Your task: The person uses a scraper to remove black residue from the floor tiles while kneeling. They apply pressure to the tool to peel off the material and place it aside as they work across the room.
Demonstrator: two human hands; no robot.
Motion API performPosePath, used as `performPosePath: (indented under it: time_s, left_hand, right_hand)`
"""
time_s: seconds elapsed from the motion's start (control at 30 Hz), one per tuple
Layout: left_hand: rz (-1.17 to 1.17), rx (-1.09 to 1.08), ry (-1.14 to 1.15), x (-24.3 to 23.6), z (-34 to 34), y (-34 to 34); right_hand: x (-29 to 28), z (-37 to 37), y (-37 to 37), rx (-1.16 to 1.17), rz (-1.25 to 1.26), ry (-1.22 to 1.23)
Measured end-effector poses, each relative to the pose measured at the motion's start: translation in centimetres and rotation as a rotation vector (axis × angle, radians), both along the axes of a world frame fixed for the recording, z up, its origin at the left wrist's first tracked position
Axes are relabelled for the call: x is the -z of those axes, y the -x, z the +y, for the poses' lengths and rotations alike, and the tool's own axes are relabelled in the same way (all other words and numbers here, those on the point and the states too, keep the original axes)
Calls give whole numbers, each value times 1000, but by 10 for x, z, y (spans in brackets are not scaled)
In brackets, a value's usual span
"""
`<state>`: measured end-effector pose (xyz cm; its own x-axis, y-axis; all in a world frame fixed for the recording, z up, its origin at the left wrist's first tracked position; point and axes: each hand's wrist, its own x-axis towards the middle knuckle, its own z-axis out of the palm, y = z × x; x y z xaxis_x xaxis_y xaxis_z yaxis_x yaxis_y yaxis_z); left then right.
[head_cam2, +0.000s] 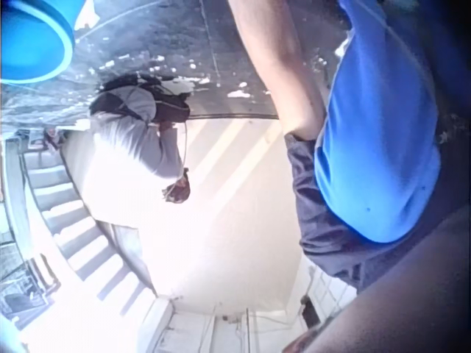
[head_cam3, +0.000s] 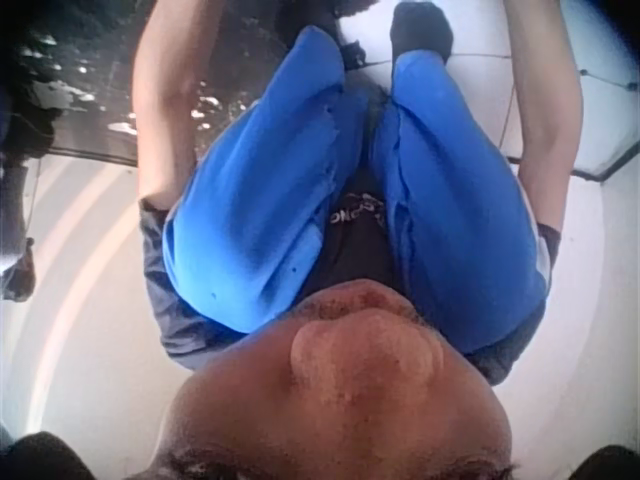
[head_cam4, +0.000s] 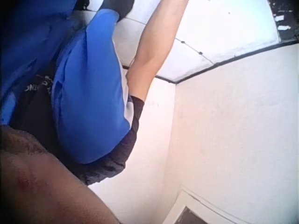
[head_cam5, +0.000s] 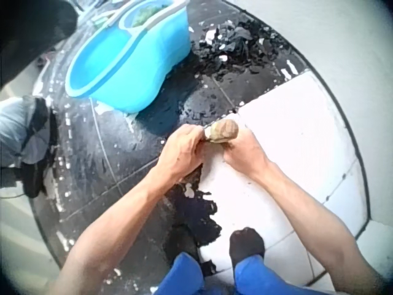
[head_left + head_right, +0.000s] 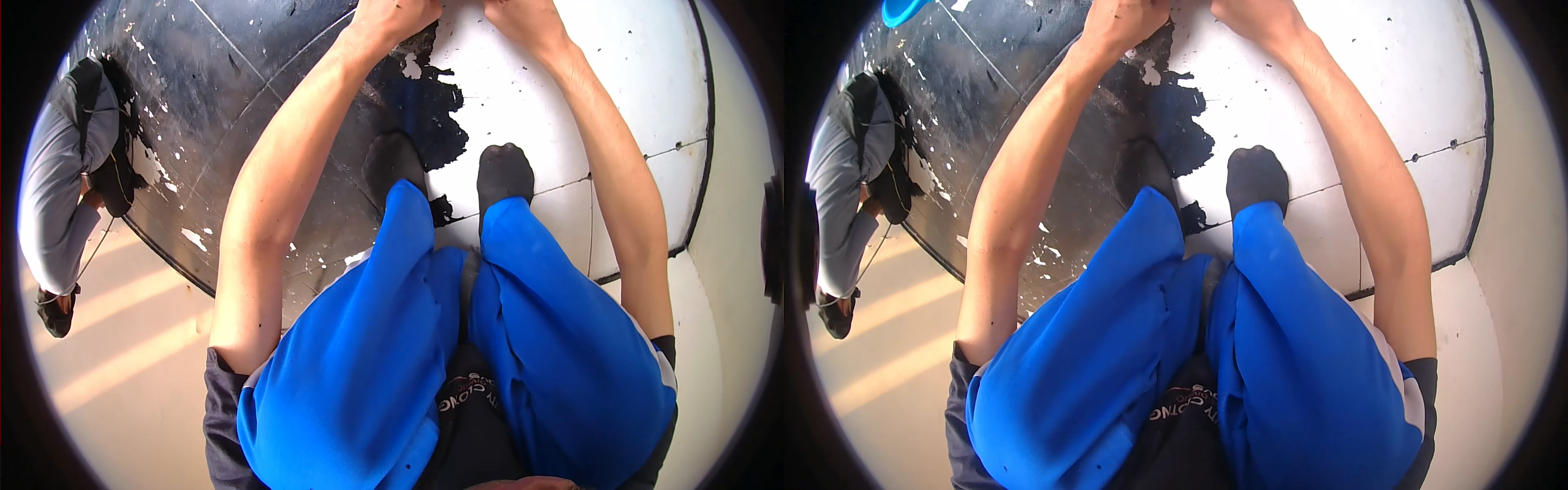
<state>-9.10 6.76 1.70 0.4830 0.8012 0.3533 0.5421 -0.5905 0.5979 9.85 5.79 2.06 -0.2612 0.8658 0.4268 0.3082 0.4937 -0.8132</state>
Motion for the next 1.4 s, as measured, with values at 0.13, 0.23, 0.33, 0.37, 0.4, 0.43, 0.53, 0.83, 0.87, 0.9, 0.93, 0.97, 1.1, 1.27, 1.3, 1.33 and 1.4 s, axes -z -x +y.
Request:
performPosePath:
  time_s: [0.13,0.23,0.33,0.37,0.4,0.43,0.53,0.83,0.87,0.9,0.93,0.97,1.1,1.27,1.3,1.33,1.4]
  left_hand:
    - [-83,12,103,1,-40,-1]
    - [-20,-3,85,12,-72,-1]
    - [-53,-22,46,20,-78,-2]
    - [-25,-48,47,23,-72,-2]
    - [-2,-68,47,23,-63,-5]
    - [-14,-46,-8,16,-49,-8]
    - [-57,-22,88,7,-26,-10]
    - [-15,2,125,5,-27,-7]
    - [2,2,88,6,-24,-8]
    - [-3,14,108,3,-22,-9]
    - [-7,28,127,1,-22,-9]
    - [-7,31,117,-2,-21,-9]
    - [19,43,171,0,-16,-5]
    - [-6,78,190,-3,-26,-6]
    - [14,57,204,-4,-26,-7]
    - [13,56,203,-4,-25,-8]
    - [18,36,165,-4,-24,-8]
  right_hand:
    - [-1,-45,-20,-31,-376,-64]
    - [4,-78,-25,-38,-368,99]
    - [7,-78,-26,-43,-344,60]
    - [18,-71,-28,-54,-449,-43]
    - [31,-62,-32,18,-414,-41]
    - [18,-48,-26,-20,-403,-96]
    - [-2,-35,-10,37,-236,27]
    - [-2,-35,-16,49,-137,196]
    - [2,-35,-16,48,-138,202]
    - [4,-29,-15,41,-133,85]
    - [5,-26,-16,34,-129,-32]
    - [4,-26,-17,-6,-99,-15]
    - [-3,-27,-22,0,-224,199]
    - [-2,-28,-25,-25,-292,14]
    - [-3,-30,-24,-38,-290,18]
    - [-3,-32,-23,-52,-288,23]
    - [-3,-32,-21,-10,-64,300]
